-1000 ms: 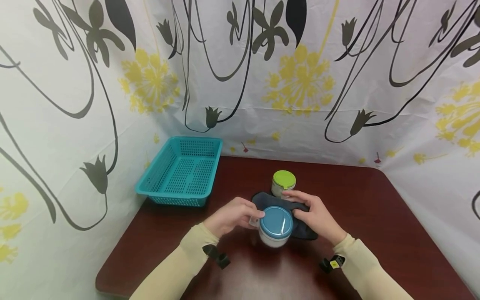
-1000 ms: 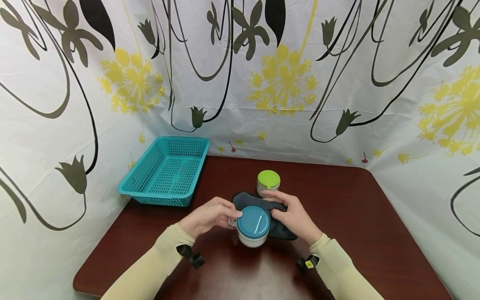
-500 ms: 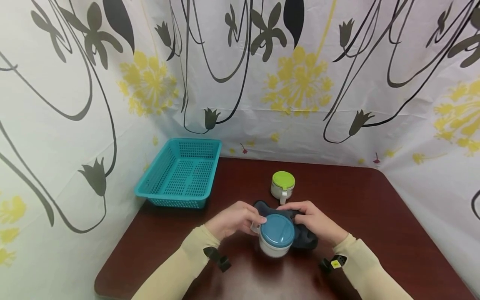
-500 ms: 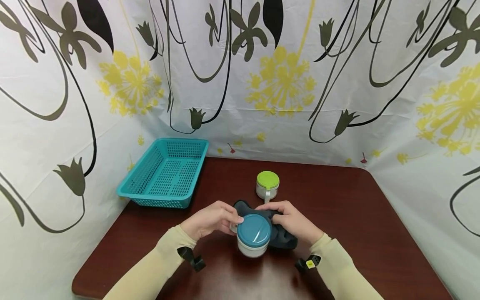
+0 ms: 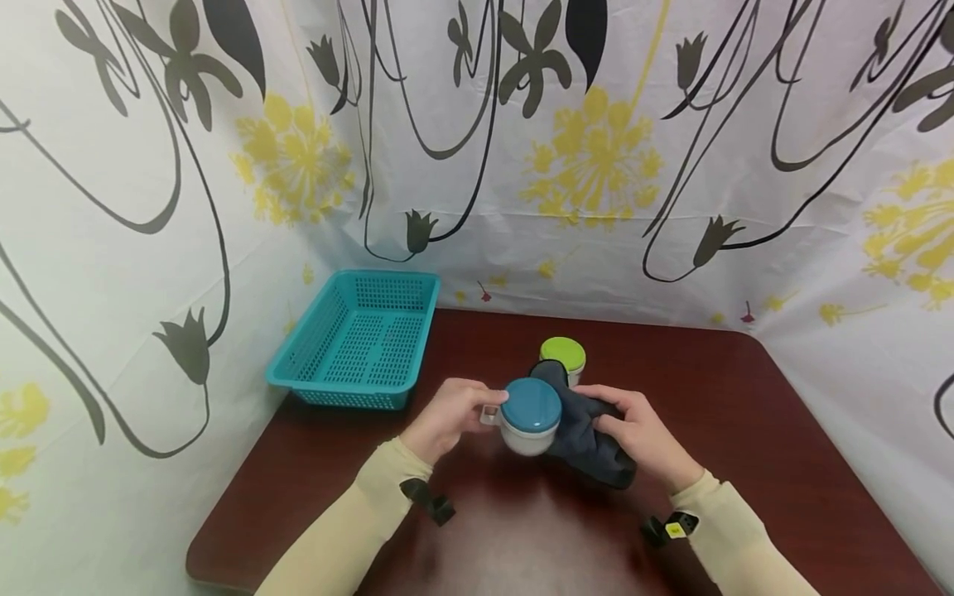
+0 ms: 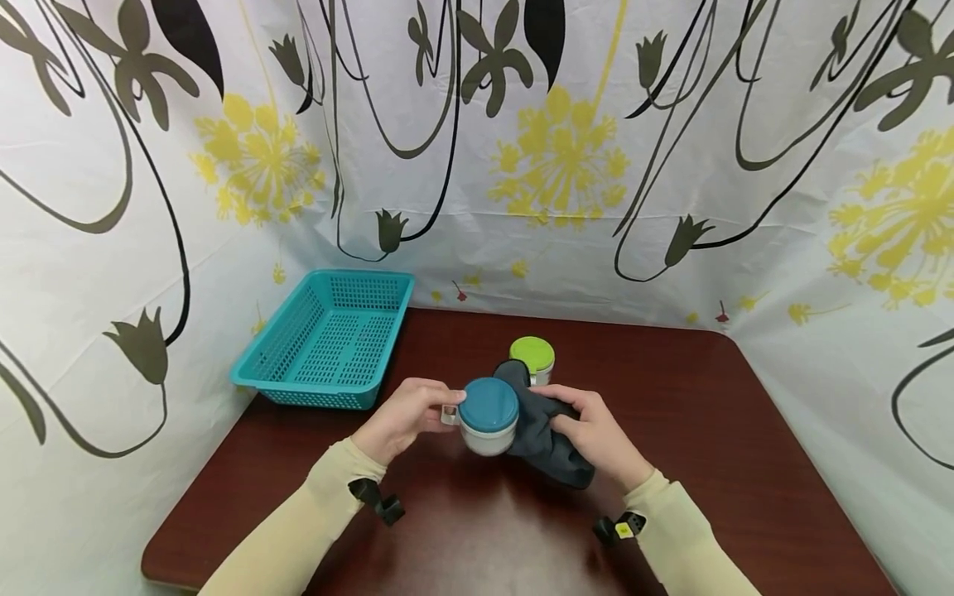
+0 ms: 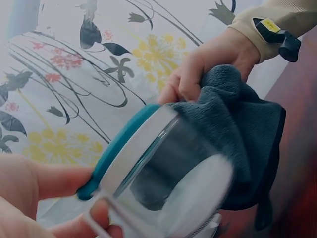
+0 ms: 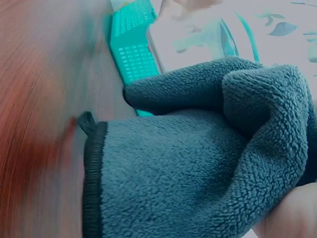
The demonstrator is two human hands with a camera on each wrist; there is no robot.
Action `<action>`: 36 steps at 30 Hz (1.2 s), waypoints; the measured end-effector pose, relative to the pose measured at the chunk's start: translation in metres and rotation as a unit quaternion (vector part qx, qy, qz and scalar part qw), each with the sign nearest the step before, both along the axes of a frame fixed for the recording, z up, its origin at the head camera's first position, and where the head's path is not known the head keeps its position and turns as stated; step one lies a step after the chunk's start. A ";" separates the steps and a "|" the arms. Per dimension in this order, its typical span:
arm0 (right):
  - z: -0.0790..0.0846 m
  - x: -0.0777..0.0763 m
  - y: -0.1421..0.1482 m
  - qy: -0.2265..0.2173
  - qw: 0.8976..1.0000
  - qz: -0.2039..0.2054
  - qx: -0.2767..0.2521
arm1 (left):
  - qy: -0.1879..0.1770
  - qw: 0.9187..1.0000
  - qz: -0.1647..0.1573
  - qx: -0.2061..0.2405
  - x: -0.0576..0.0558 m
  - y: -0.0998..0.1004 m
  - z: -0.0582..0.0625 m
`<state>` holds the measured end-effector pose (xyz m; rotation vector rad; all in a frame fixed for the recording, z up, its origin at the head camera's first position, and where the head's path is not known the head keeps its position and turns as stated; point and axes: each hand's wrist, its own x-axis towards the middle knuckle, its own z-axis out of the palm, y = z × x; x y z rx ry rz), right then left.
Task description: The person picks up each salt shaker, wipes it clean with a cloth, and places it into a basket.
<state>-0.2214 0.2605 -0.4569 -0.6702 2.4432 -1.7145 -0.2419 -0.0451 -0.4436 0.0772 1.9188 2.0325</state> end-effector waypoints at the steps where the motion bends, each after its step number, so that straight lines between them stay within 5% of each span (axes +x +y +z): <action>1: 0.000 0.001 -0.001 0.007 1.000 -0.006 -0.002 | -0.002 1.000 0.016 0.009 -0.001 0.001 0.000; 5: 0.000 0.004 -0.010 0.038 0.999 -0.037 -0.004 | -0.012 0.997 0.069 0.035 -0.002 0.004 0.000; 8: -0.001 0.008 -0.017 0.057 0.997 -0.059 -0.005 | -0.007 0.996 0.080 0.034 -0.001 0.005 0.000; 17: -0.003 0.005 -0.017 0.084 0.994 -0.069 0.005 | 0.018 0.999 -0.005 -0.032 0.007 0.006 0.007; 26: 0.005 -0.006 -0.014 0.051 0.997 0.020 0.050 | 0.000 0.994 -0.097 -0.049 0.019 0.016 0.003; 36: 0.003 -0.012 -0.014 0.039 0.998 0.023 0.052 | -0.009 0.997 -0.067 -0.046 0.019 0.018 0.000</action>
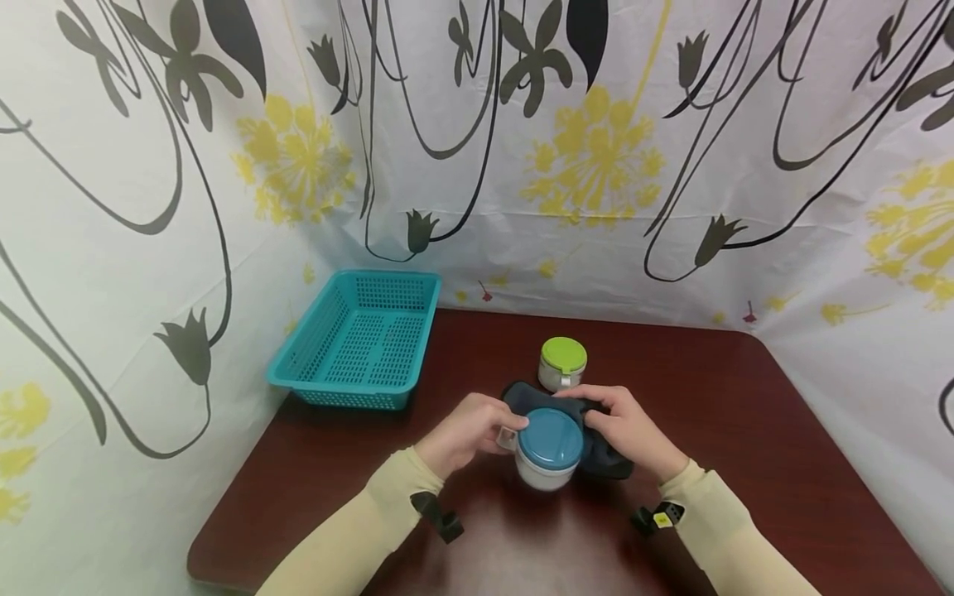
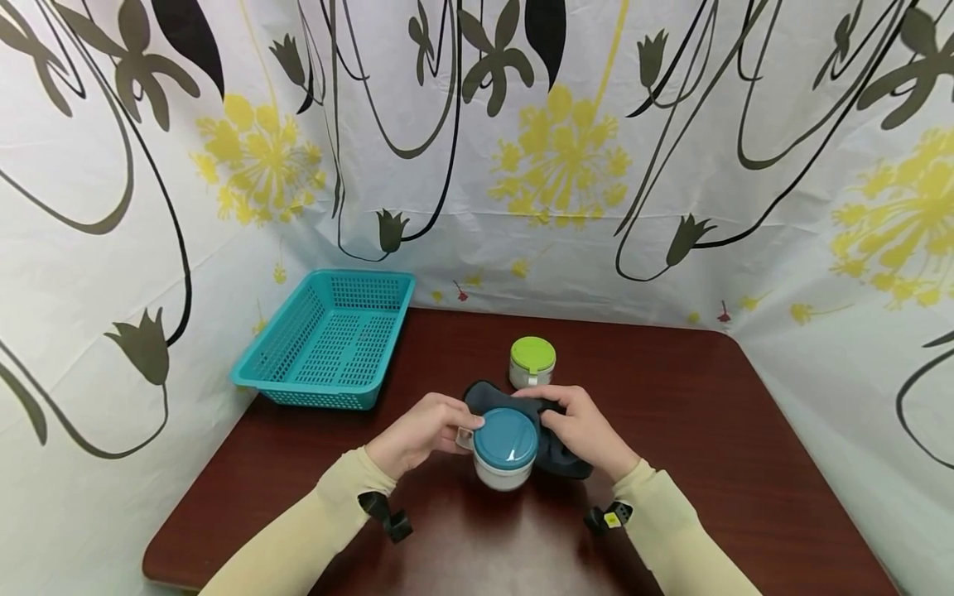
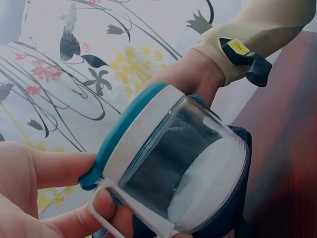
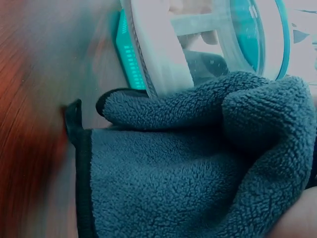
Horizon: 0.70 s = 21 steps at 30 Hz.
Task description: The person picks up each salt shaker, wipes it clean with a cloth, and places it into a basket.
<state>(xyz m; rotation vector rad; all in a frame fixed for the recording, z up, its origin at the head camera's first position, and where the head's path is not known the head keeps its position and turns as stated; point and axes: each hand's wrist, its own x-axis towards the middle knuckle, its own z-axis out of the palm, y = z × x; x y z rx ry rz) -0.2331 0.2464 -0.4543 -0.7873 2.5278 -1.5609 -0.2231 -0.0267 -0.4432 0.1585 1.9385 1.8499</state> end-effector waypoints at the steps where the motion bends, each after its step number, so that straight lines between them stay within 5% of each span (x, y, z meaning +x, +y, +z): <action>1: 0.000 0.000 0.000 -0.002 1.000 -0.007 -0.001 | -0.001 1.000 0.007 0.002 -0.001 0.000 0.000; 16: 0.008 0.011 -0.004 0.044 0.997 -0.069 -0.016 | -0.012 0.989 0.138 0.058 -0.018 -0.007 -0.002; 21: 0.007 0.010 -0.007 0.096 0.992 -0.079 -0.006 | -0.007 0.992 0.120 0.049 -0.021 -0.007 0.002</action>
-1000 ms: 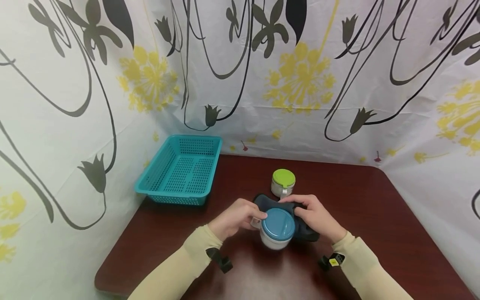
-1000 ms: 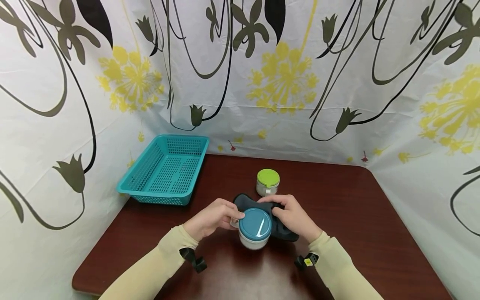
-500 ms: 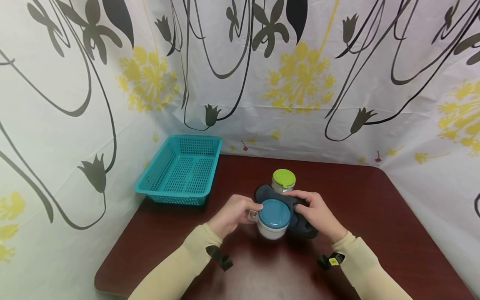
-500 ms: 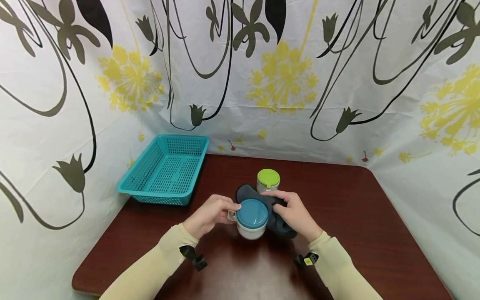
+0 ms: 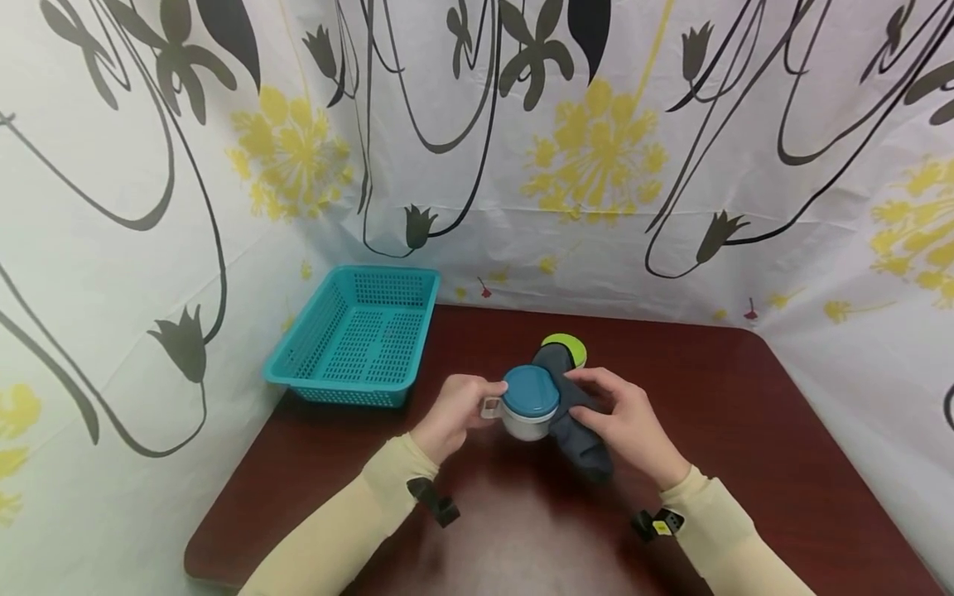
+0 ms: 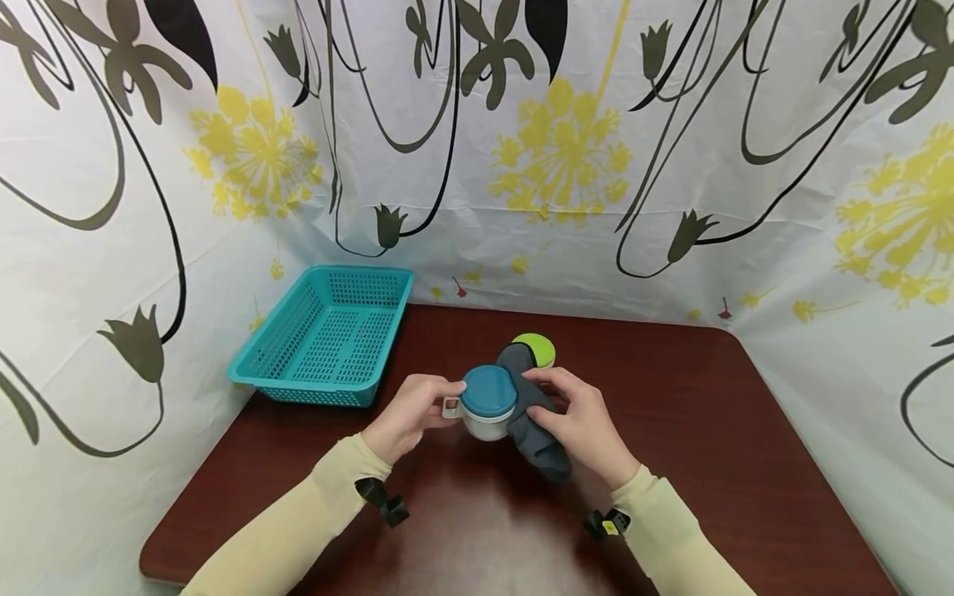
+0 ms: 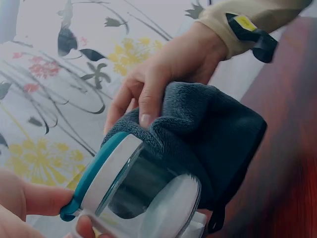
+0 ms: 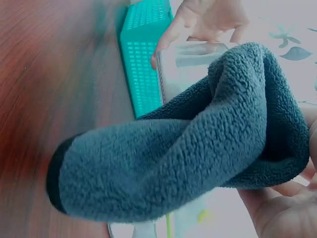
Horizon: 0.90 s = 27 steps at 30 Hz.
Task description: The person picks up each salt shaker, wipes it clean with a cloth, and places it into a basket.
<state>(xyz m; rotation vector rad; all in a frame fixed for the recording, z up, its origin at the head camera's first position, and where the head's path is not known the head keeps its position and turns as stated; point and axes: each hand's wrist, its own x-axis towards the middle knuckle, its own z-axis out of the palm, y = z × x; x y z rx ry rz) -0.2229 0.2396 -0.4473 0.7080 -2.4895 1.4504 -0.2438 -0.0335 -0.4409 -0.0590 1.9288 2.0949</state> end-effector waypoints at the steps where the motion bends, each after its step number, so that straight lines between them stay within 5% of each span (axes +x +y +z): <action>1: 0.002 0.000 0.000 0.008 1.000 -0.004 0.003 | 0.003 1.000 -0.011 -0.007 0.000 0.000 0.003; 14: 0.023 0.001 0.002 0.051 0.998 -0.028 0.007 | 0.040 0.980 -0.149 -0.125 0.002 0.001 0.038; 27: 0.033 0.001 0.009 0.104 0.992 -0.069 0.021 | 0.013 0.996 -0.083 -0.020 -0.010 -0.013 0.056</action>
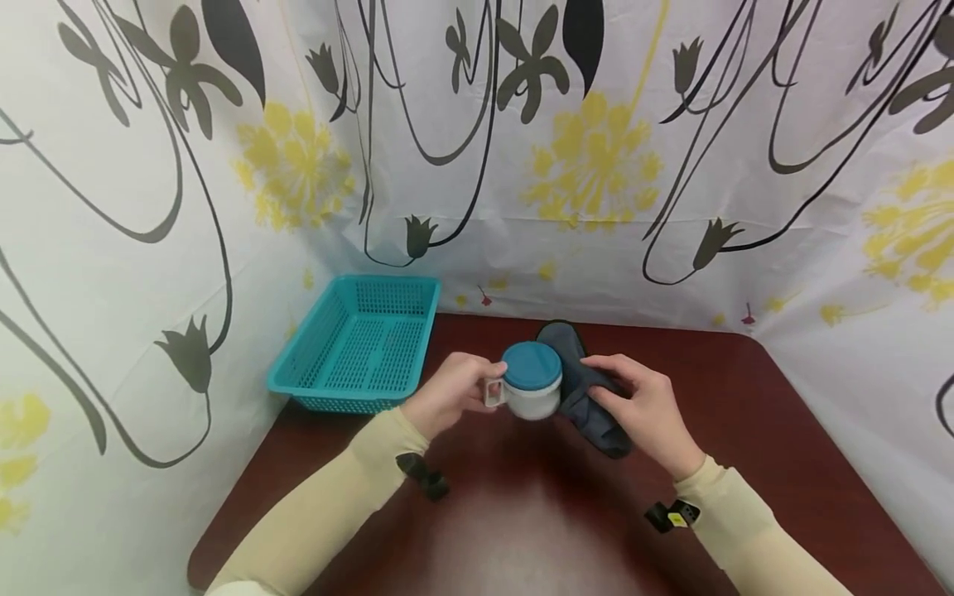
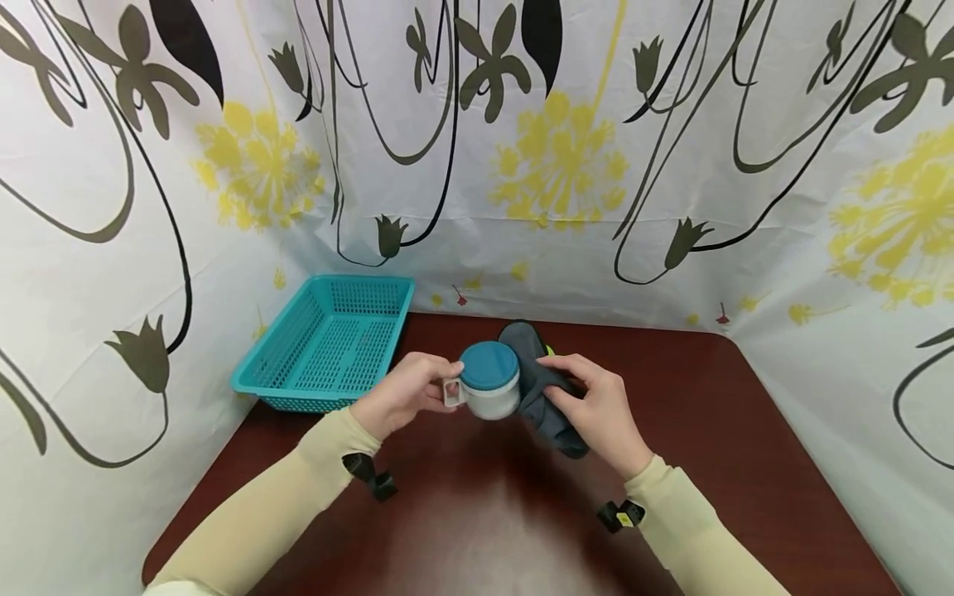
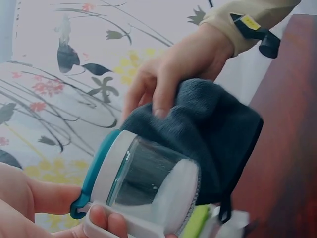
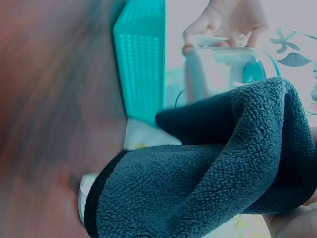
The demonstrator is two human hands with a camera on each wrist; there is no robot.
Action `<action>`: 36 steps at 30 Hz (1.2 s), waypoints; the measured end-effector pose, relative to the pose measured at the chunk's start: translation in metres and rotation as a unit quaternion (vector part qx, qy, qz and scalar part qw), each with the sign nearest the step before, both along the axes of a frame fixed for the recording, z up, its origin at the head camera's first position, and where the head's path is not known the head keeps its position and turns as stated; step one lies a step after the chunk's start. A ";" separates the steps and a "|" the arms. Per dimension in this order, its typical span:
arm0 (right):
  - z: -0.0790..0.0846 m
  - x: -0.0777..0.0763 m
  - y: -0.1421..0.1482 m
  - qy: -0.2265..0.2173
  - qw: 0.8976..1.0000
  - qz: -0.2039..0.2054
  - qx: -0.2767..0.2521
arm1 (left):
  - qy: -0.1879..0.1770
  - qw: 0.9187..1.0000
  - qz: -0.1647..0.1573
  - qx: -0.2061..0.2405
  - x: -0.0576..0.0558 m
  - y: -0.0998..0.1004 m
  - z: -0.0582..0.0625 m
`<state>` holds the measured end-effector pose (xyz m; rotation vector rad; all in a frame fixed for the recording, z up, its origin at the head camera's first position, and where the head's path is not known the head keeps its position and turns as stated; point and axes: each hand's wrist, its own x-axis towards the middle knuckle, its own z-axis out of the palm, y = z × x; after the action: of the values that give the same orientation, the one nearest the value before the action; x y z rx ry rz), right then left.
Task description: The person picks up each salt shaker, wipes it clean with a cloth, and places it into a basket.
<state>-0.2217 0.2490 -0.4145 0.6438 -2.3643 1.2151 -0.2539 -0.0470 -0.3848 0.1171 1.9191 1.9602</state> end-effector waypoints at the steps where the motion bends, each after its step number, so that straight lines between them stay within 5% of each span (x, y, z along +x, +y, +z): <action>1: 0.002 0.000 0.002 0.013 1.000 -0.002 0.007 | -0.001 1.000 0.008 0.005 -0.003 -0.003 0.003; 8: 0.022 -0.004 0.021 0.127 0.990 -0.024 0.059 | 0.018 0.996 0.084 0.016 -0.029 -0.037 0.030; 14: 0.034 -0.004 0.042 0.172 0.979 -0.071 0.078 | 0.014 0.991 0.128 0.023 -0.047 -0.071 0.038; 24: 0.051 -0.005 0.093 0.217 0.963 -0.138 0.082 | 0.012 0.977 0.212 0.022 -0.086 -0.111 0.033; 36: 0.030 -0.008 0.138 0.200 0.955 -0.195 0.099 | 0.003 0.960 0.278 -0.006 -0.127 -0.157 0.008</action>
<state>-0.2297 0.3870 -0.3846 0.4055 -2.1433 0.6160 -0.3804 -0.2041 -0.3768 -0.4733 2.1298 2.2810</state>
